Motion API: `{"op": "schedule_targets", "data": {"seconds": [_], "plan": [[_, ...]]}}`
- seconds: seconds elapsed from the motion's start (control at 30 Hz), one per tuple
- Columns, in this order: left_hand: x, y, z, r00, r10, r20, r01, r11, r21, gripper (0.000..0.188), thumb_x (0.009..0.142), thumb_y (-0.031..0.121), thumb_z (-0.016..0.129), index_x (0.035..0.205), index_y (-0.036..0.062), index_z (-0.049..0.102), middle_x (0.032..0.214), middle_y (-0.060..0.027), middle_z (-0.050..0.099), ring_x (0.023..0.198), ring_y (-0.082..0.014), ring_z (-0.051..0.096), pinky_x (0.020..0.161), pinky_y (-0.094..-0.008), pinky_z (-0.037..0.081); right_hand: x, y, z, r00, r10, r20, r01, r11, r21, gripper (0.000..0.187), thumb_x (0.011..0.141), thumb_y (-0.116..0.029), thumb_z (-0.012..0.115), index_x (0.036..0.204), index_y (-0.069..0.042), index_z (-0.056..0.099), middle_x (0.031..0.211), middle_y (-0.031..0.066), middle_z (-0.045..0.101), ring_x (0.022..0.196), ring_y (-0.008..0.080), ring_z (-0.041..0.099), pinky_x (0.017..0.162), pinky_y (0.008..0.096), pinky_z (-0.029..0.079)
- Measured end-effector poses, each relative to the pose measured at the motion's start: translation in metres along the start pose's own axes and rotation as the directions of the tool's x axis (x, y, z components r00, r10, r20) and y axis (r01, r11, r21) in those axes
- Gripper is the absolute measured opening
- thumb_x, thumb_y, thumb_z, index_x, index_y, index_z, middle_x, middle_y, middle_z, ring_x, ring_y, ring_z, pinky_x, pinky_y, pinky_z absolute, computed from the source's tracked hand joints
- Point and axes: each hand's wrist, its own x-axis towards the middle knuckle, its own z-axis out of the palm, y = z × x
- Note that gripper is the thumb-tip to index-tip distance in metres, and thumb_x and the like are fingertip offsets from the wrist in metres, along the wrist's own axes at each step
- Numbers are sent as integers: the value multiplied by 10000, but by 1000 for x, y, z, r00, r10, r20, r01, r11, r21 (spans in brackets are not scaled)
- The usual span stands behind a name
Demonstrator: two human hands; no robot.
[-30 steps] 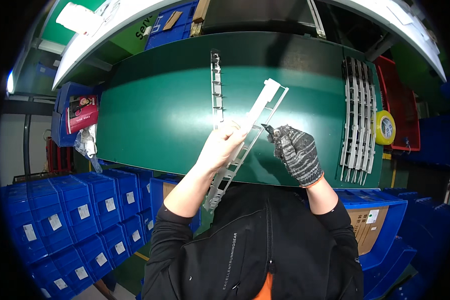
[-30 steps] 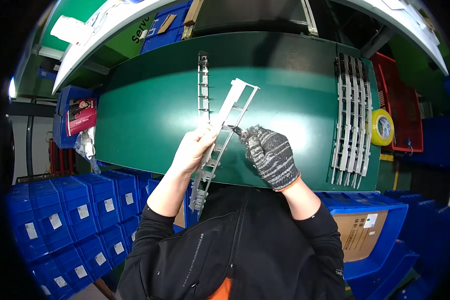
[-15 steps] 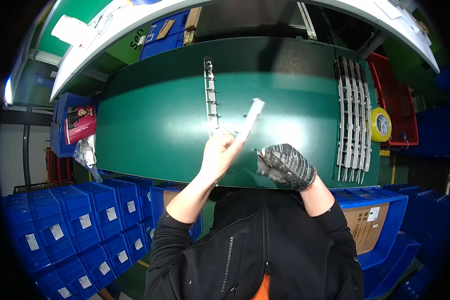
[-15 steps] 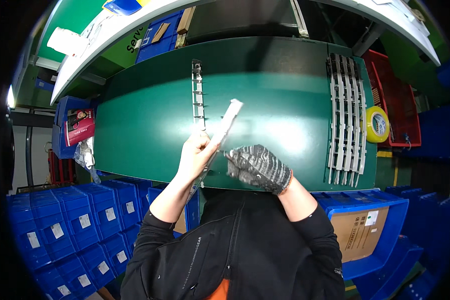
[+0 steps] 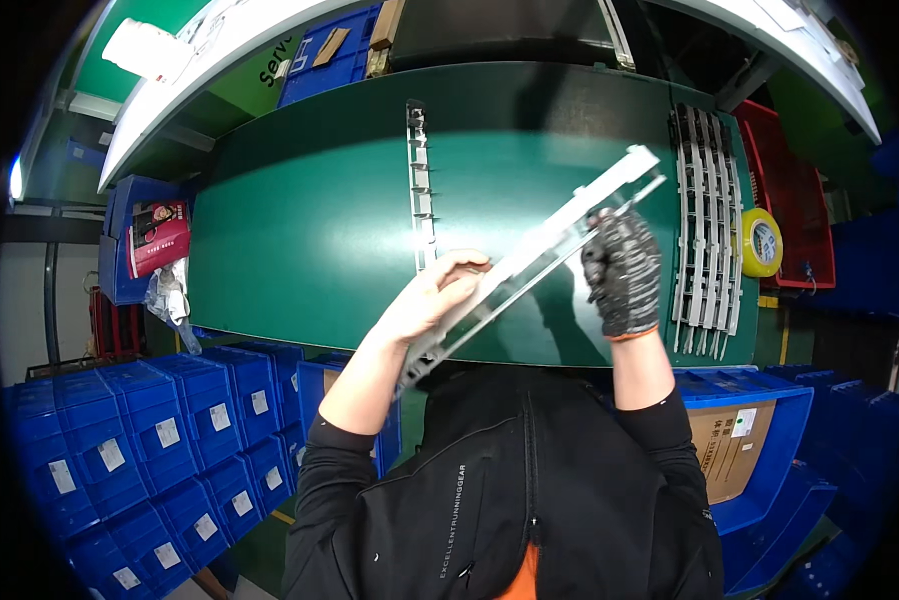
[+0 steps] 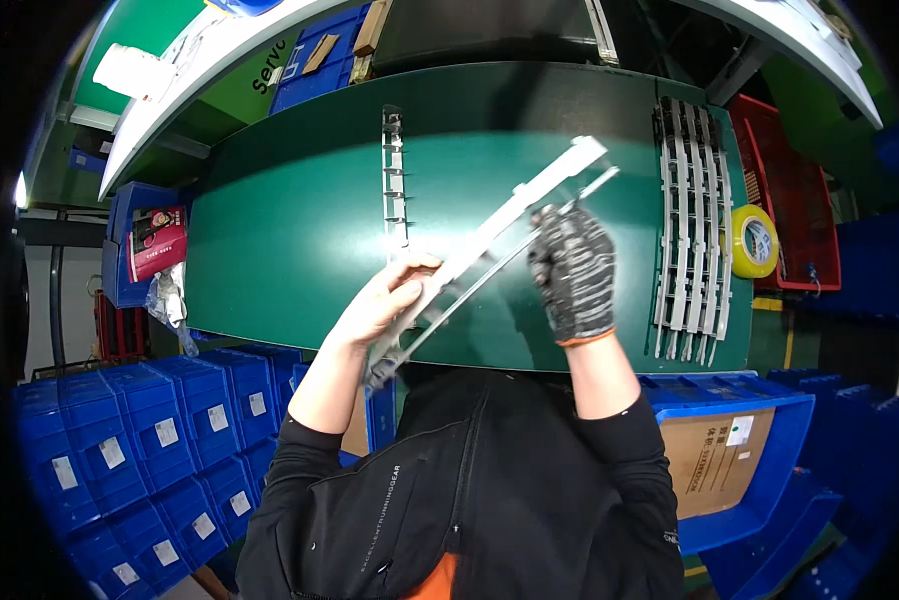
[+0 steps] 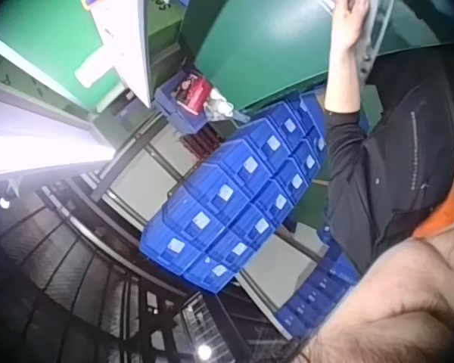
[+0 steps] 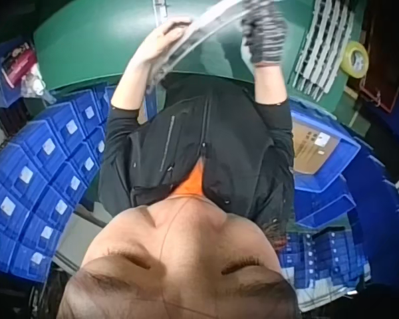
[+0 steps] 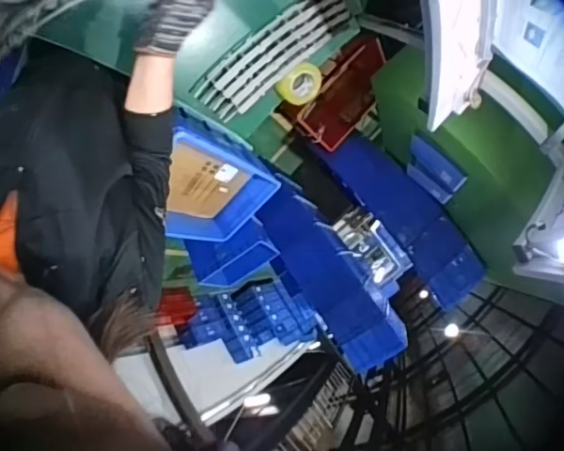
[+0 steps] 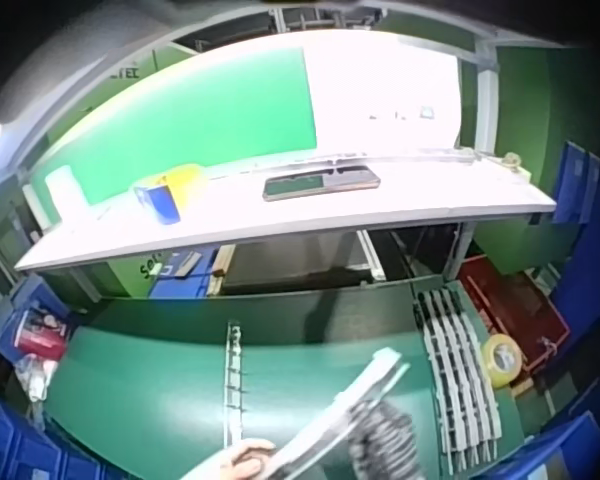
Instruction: The person places a sheet of cardboard into a plastic crate, then trims plastic components using a knife and stacks them on the workbench.
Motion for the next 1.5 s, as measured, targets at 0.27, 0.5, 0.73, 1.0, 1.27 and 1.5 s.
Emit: {"op": "schedule_targets", "data": {"seconds": [0.27, 0.5, 0.73, 1.0, 1.27, 1.5], "plan": [[-32, -35, -26, 996, 69, 51, -73, 995, 69, 235, 871, 228, 525, 868, 1, 589, 816, -48, 573, 768, -117, 508, 696, -243, 411, 35, -59, -16, 936, -173, -307, 227, 962, 150, 165, 861, -163, 540, 969, -38, 547, 615, -16, 484, 449, 50, 436, 375, 138, 355], [-19, -31, 10, 995, 12, -100, -71, 786, -614, 316, 845, 256, 551, 603, 70, 472, 660, -54, 502, 760, -212, 540, 710, -357, 478, -18, 23, -1, 765, -383, 518, 644, 444, -623, 122, 827, -112, 513, 822, -19, 591, 726, 93, 586, 627, 233, 559, 559, 327, 449], [-12, -28, 17, 999, -43, -19, 15, 675, -738, 301, 854, 294, 546, 655, 75, 492, 703, -32, 491, 803, -206, 520, 713, -362, 477, -28, 31, 0, 734, -70, 675, 653, 343, -675, 169, 815, -144, 509, 838, -15, 616, 748, 158, 597, 687, 314, 574, 616, 397, 457], [-2, -32, 25, 998, -1, -58, -38, 729, -683, 248, 856, 265, 558, 754, 41, 529, 766, -43, 522, 766, -182, 525, 727, -347, 480, -30, 26, 7, 844, -240, 479, 536, 415, -736, 188, 856, -131, 461, 809, -11, 598, 585, 92, 533, 512, 207, 530, 500, 315, 404], [4, -24, 32, 993, -37, 113, 115, 536, -836, 308, 881, 284, 514, 663, 67, 491, 738, -43, 504, 780, -199, 513, 710, -355, 475, -28, 27, -13, 765, -126, 631, 642, 233, -731, 142, 787, -140, 516, 829, -44, 611, 757, 134, 590, 697, 292, 569, 613, 384, 452], [7, -25, 38, 991, -93, 96, 132, 553, -823, 321, 890, 285, 500, 645, 79, 475, 716, -37, 501, 782, -191, 503, 700, -346, 465, -40, 15, 2, 841, -141, 522, 527, 435, -730, 147, 806, -157, 509, 811, -36, 592, 740, 147, 579, 661, 318, 564, 586, 398, 442]]}}
